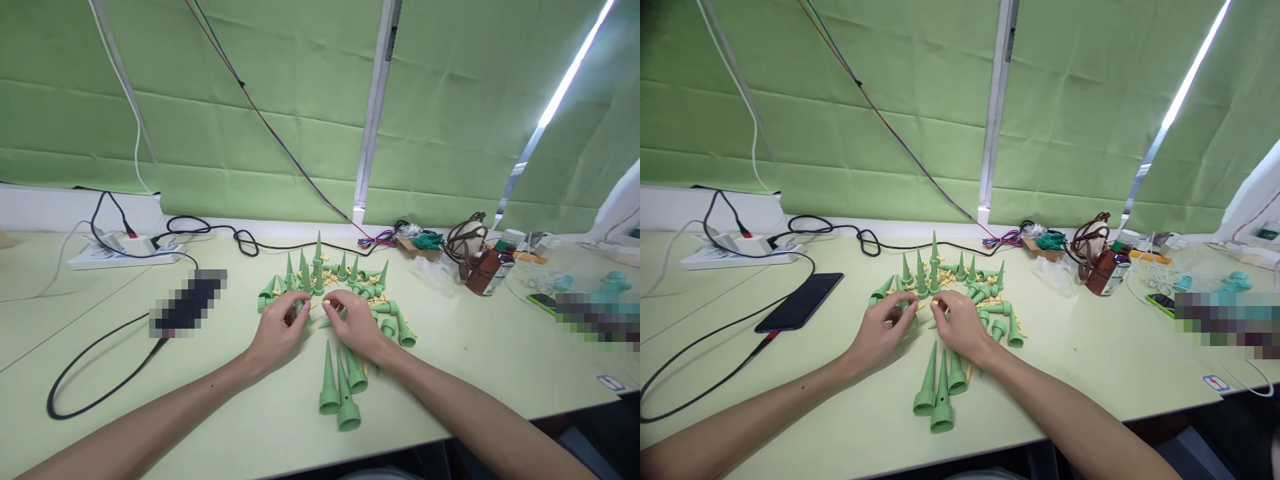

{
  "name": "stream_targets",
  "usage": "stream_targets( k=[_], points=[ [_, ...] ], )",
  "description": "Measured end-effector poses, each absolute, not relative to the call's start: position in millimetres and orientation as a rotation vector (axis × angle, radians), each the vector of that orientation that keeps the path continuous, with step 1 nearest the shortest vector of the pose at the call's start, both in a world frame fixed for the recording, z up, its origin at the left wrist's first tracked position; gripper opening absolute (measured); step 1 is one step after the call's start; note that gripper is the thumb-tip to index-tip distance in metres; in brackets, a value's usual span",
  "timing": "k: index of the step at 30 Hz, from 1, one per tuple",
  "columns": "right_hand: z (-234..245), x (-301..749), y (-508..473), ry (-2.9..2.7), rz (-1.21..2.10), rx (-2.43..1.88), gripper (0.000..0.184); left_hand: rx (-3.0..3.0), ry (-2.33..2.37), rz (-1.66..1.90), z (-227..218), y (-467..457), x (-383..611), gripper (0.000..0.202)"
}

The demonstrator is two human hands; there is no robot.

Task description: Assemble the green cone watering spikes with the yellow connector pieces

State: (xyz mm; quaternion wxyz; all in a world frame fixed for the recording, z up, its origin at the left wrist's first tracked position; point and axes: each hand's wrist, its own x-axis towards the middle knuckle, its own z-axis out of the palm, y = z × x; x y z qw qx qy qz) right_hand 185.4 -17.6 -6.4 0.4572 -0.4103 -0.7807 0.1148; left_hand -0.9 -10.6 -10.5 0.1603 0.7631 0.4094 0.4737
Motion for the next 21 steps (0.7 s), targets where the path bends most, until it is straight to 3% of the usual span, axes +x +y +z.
stream_targets(
  k=[21],
  points=[
    [-7.4, 185.3, -19.5, -2.021, 0.369, -0.943, 0.013, 2.170, 1.164, 1.297, -9.6, -11.1, -0.7, 0.017]
  ],
)
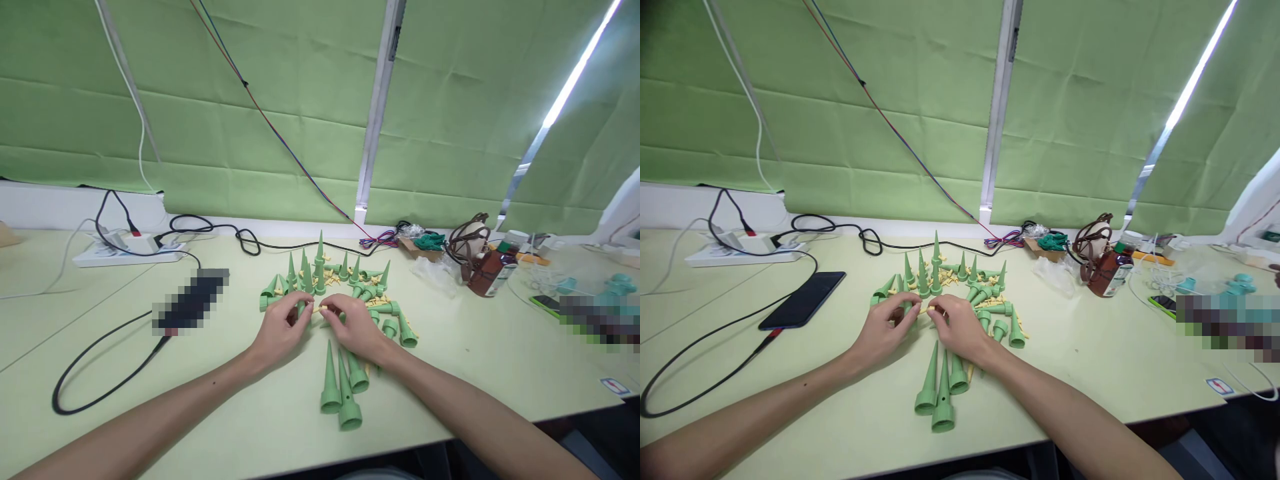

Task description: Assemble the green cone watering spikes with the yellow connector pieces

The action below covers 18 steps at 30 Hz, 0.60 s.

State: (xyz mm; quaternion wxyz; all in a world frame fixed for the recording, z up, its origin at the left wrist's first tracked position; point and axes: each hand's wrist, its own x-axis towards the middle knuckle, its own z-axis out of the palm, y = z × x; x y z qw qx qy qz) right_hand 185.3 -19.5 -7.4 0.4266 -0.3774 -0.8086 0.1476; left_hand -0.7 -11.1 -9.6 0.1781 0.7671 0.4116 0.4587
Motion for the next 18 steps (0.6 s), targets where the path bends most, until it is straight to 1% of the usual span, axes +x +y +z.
stream_targets(
  k=[18],
  points=[
    [-3.4, 184.2, -22.6, -2.076, 0.431, -0.903, 0.015, 2.219, 1.122, 1.228, -10.2, -10.3, -2.3, 0.020]
  ],
)
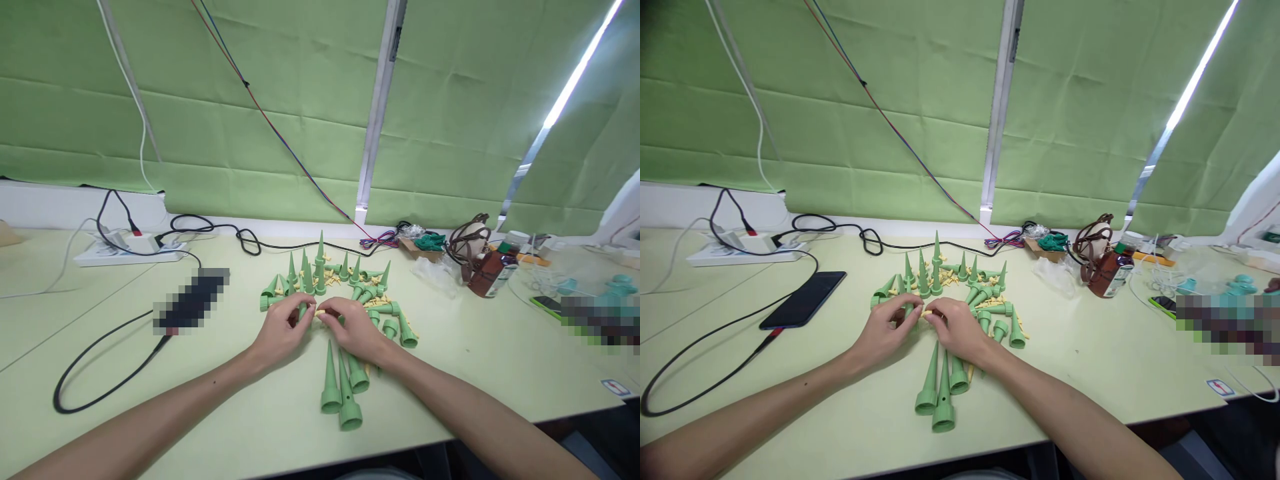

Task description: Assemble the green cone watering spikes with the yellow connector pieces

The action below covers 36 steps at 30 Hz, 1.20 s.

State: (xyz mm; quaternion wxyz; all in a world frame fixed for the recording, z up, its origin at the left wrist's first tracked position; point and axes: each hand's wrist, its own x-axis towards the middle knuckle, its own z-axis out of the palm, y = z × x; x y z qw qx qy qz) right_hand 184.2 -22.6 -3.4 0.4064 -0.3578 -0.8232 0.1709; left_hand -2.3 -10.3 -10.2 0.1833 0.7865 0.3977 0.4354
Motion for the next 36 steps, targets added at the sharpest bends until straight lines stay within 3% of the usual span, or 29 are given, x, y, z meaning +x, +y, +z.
stream_targets(
  k=[36],
  points=[
    [-4.8, 184.4, -23.3, -2.142, 0.494, -0.896, 0.022, 2.257, 1.099, 1.214, -11.5, -8.9, -3.1, 0.025]
  ],
)
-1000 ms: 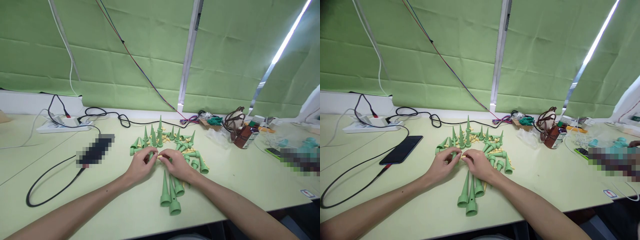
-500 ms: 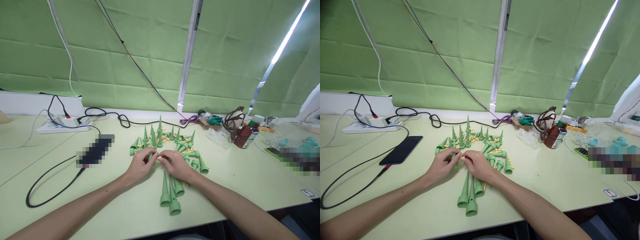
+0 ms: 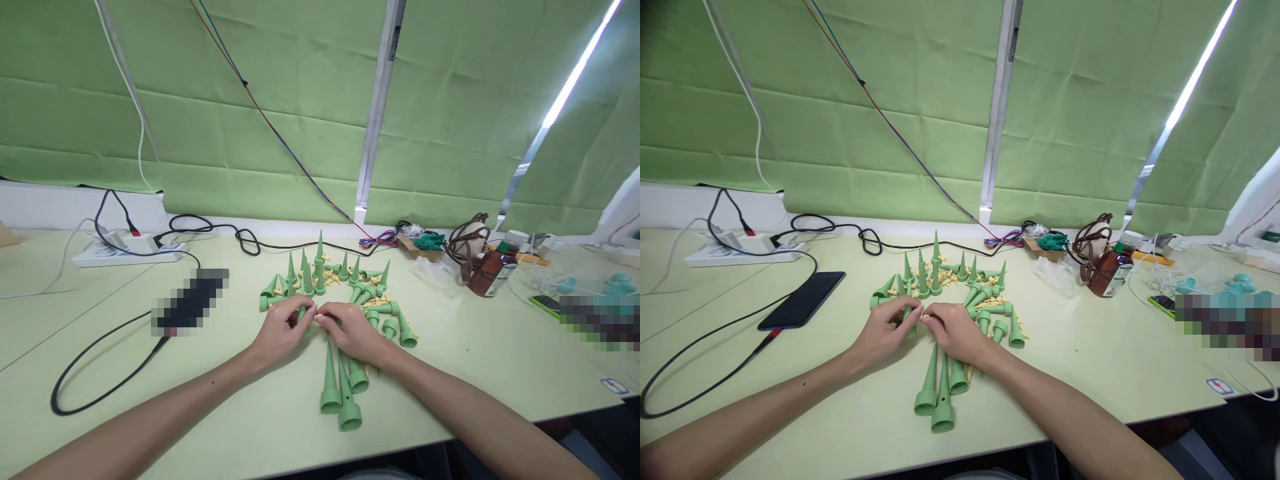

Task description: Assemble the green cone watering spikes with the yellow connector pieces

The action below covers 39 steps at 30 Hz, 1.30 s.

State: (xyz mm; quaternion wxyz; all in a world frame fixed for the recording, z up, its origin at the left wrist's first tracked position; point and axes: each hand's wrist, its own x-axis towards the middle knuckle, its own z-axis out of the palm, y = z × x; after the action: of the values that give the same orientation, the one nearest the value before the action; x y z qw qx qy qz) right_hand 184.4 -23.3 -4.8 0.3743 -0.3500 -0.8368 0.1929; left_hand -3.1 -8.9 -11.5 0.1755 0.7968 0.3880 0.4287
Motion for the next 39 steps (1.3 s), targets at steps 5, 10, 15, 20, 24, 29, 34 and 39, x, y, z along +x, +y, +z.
stream_targets(
  k=[5, 10, 15, 20, 24, 29, 34, 39],
  points=[
    [-5.0, 183.5, -23.1, -2.140, 0.477, -0.906, 0.025, 2.269, 1.083, 1.226, -13.3, -7.3, -4.2, 0.024],
    [-6.0, 183.3, -22.6, -2.153, 0.450, -0.901, 0.027, 2.267, 1.082, 1.212, -13.2, -7.1, -4.6, 0.027],
    [-6.1, 183.5, -22.7, -2.161, 0.453, -0.899, 0.027, 2.267, 1.093, 1.210, -12.2, -8.2, -4.0, 0.027],
    [-6.9, 183.3, -22.8, -2.168, 0.479, -0.915, 0.029, 2.277, 1.076, 1.216, -11.9, -8.3, -3.2, 0.027],
    [-7.3, 182.7, -23.0, -2.164, 0.523, -0.933, 0.034, 2.300, 1.043, 1.219, -12.0, -8.5, -3.3, 0.026],
    [-6.4, 182.8, -23.4, -2.172, 0.559, -0.970, 0.041, 2.316, 1.017, 1.233, -12.3, -9.3, -4.1, 0.023],
    [-6.8, 183.0, -23.9, -2.168, 0.594, -0.995, 0.046, 2.327, 0.995, 1.238, -12.6, -8.9, -4.0, 0.022],
    [-8.5, 182.6, -23.6, -2.159, 0.598, -1.003, 0.049, 2.335, 0.986, 1.249, -13.3, -7.6, -3.3, 0.022]
  ],
)
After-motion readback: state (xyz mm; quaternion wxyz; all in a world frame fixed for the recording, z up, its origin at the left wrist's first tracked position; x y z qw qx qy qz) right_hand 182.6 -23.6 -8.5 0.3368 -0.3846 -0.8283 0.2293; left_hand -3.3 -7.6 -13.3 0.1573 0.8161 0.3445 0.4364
